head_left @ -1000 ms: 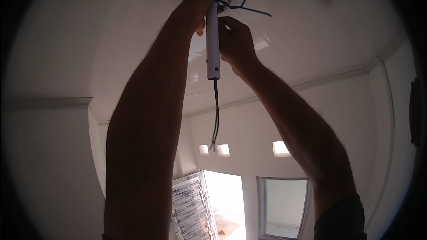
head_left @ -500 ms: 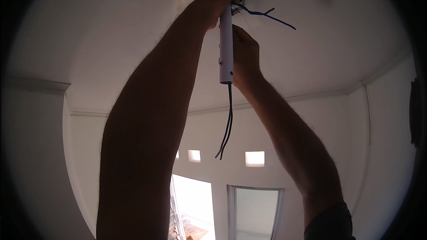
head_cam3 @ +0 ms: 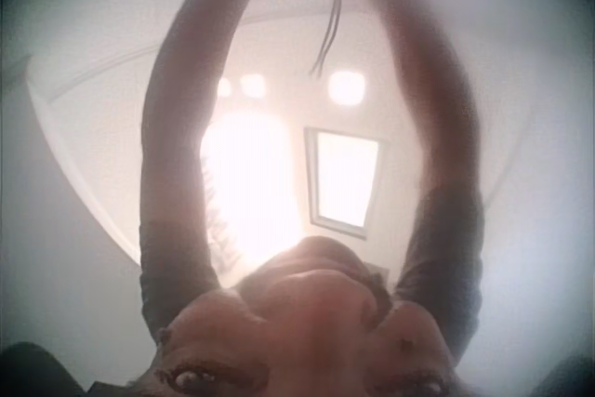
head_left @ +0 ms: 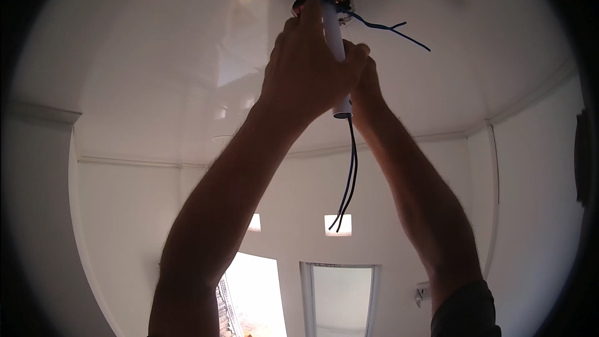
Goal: The person installs a ceiling light fixture by connecting wires to a ceiling junction box using a screwdriver. They secure the fixture to the ceiling and adjust the wiring throughout the process.
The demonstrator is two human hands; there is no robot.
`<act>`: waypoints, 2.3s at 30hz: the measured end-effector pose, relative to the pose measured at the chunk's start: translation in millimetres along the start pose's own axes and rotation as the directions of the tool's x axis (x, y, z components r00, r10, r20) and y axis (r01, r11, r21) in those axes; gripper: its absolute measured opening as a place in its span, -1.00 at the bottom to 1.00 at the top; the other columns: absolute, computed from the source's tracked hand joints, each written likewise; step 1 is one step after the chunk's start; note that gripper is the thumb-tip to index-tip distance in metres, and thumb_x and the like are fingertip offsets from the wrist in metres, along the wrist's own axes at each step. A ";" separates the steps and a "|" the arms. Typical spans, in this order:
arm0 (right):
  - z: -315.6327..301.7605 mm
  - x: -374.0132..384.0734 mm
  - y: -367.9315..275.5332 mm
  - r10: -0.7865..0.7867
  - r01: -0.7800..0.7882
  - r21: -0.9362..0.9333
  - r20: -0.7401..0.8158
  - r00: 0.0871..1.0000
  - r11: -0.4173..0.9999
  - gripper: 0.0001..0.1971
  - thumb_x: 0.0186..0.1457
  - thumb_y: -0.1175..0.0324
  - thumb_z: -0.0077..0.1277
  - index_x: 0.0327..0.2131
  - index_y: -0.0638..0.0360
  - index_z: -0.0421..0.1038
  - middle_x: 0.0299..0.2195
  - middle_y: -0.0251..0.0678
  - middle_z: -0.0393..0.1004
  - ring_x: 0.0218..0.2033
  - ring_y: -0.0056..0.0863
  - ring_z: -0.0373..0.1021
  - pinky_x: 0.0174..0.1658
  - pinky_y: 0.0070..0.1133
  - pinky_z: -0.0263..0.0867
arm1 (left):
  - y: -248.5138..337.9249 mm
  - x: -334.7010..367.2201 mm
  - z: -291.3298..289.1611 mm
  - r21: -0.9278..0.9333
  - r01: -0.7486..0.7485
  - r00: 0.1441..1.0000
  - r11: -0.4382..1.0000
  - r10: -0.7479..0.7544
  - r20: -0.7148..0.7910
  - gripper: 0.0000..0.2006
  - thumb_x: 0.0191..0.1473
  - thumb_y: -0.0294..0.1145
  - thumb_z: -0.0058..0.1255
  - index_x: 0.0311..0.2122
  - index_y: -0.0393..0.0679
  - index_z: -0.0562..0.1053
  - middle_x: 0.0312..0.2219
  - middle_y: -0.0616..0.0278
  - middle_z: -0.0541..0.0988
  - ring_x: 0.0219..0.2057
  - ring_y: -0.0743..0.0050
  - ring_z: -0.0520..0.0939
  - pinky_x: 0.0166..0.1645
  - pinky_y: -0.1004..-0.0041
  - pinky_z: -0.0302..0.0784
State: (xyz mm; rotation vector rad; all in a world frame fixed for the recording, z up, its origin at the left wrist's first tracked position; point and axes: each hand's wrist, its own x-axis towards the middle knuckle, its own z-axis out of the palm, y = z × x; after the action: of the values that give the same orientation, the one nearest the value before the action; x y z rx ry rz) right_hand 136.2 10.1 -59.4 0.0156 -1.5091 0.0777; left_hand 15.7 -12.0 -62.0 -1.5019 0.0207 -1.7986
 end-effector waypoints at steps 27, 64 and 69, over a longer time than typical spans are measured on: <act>9.1 -16.2 6.4 0.046 -0.012 0.241 -0.136 0.990 0.970 -0.75 0.30 0.31 -0.03 -0.10 0.30 0.47 -0.60 -0.42 0.40 -0.71 -0.72 0.28 -0.72 -0.66 0.15 | 10.4 -0.8 -5.0 -0.656 0.588 0.808 0.473 -0.378 0.452 -0.53 0.09 -0.40 0.12 0.11 -0.37 0.42 -0.57 0.25 0.52 -0.61 0.60 0.54 -0.60 0.57 0.46; -18.5 11.2 37.9 0.109 -0.151 0.435 0.119 0.987 0.888 -0.75 0.33 0.22 -0.17 -0.42 0.05 0.34 -0.73 -0.57 0.19 -0.82 -0.73 0.02 -0.75 -0.74 -0.16 | 11.8 7.7 18.9 -0.209 0.268 0.921 0.941 -0.186 0.342 -0.70 0.07 -0.38 0.01 -0.31 -0.53 0.46 -0.44 -0.25 0.61 -0.39 -0.09 0.71 -0.27 0.10 0.69; -35.0 11.1 39.5 -0.065 -0.062 0.410 0.288 0.955 0.910 -0.81 0.31 0.28 -0.13 -0.40 0.06 0.33 -0.74 -0.57 0.17 -0.81 -0.74 0.00 -0.73 -0.72 -0.19 | 22.6 6.6 9.1 -0.436 0.574 0.807 0.693 -0.389 0.445 -0.70 0.07 -0.40 0.00 -0.30 -0.55 0.45 -0.43 -0.26 0.61 -0.37 -0.11 0.72 -0.25 0.13 0.70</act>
State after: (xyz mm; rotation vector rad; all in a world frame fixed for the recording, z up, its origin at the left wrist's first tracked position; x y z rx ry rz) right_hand 169.3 52.0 -52.0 0.3874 -1.7680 0.4120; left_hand 35.6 -27.4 -64.4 -2.4034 -0.0276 -2.0374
